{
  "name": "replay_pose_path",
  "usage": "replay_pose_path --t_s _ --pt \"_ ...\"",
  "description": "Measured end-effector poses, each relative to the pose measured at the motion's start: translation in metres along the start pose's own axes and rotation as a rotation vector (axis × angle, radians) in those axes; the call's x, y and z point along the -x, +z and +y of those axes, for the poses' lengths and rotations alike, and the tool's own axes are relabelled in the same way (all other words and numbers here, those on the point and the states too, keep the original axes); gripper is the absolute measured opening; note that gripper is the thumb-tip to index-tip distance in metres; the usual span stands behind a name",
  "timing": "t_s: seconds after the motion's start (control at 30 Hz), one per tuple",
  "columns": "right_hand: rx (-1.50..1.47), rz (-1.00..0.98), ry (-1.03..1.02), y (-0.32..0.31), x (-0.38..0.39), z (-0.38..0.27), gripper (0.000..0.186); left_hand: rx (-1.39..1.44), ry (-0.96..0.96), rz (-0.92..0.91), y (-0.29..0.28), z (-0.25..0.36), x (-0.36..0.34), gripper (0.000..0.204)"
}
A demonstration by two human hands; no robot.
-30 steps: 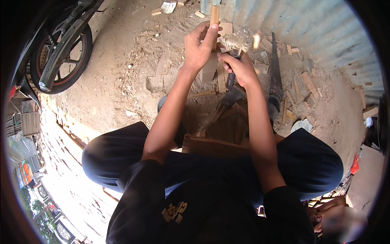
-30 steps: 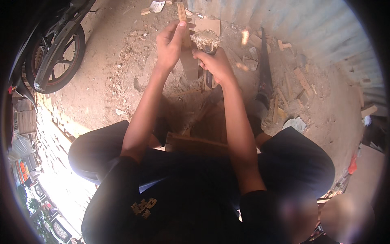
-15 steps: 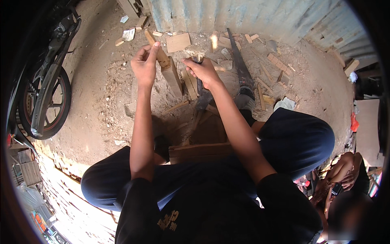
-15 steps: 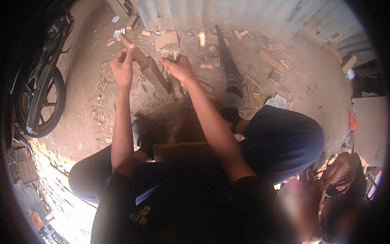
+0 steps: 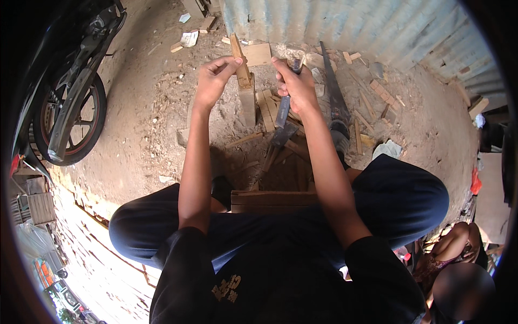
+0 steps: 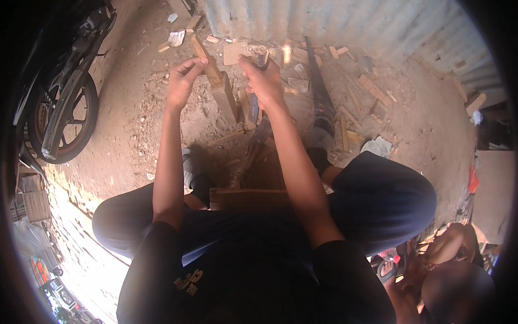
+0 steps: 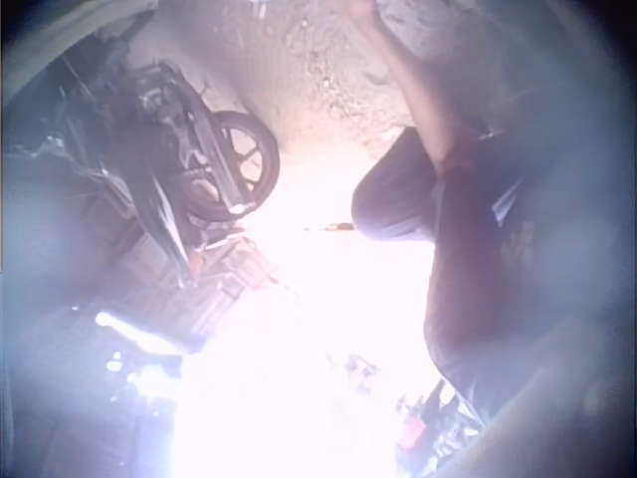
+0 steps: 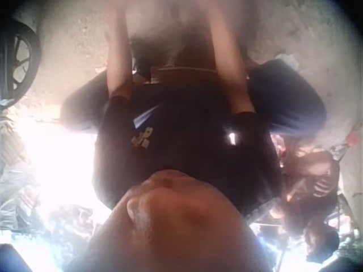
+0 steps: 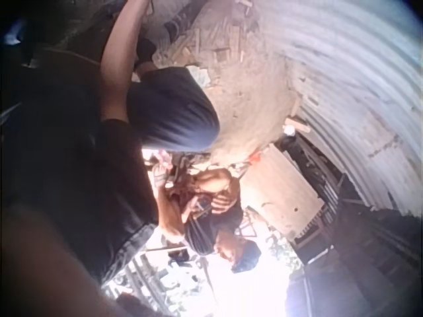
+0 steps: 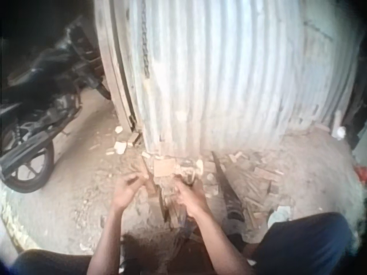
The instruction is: The person sits on the ground and uses a chisel and mallet to carve a small wooden stick. They repeatedly strike the chisel to remove wood shavings and shape the piece.
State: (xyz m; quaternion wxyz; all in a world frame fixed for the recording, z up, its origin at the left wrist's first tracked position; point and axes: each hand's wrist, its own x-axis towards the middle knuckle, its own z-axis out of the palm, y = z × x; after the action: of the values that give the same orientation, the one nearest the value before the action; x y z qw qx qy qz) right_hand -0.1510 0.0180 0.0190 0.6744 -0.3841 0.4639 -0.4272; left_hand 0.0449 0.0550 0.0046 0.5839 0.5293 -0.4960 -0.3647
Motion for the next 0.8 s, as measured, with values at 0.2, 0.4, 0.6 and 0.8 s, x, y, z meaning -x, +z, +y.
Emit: replay_pose_path --t_s 0.2,0.4,0.6,0.8 --pt "-0.2 -0.001 -0.282 0.014 0.023 -0.04 0.026 0.061 -0.016 -0.049 0.01 -0.005 -0.001 0.019" --pt "-0.235 -0.115 -0.474 0.012 0.052 -0.076 0.025 -0.19 -0.052 0.038 0.03 0.012 0.004 0.023" --pt "-0.16 -0.4 -0.791 0.004 0.063 -0.084 0.01 -0.342 -0.021 -0.146 0.038 0.029 0.002 0.036" --pt "-0.22 -0.385 -0.829 0.007 0.059 -0.065 0.012 -0.134 0.041 -0.312 0.036 0.028 0.003 0.039"
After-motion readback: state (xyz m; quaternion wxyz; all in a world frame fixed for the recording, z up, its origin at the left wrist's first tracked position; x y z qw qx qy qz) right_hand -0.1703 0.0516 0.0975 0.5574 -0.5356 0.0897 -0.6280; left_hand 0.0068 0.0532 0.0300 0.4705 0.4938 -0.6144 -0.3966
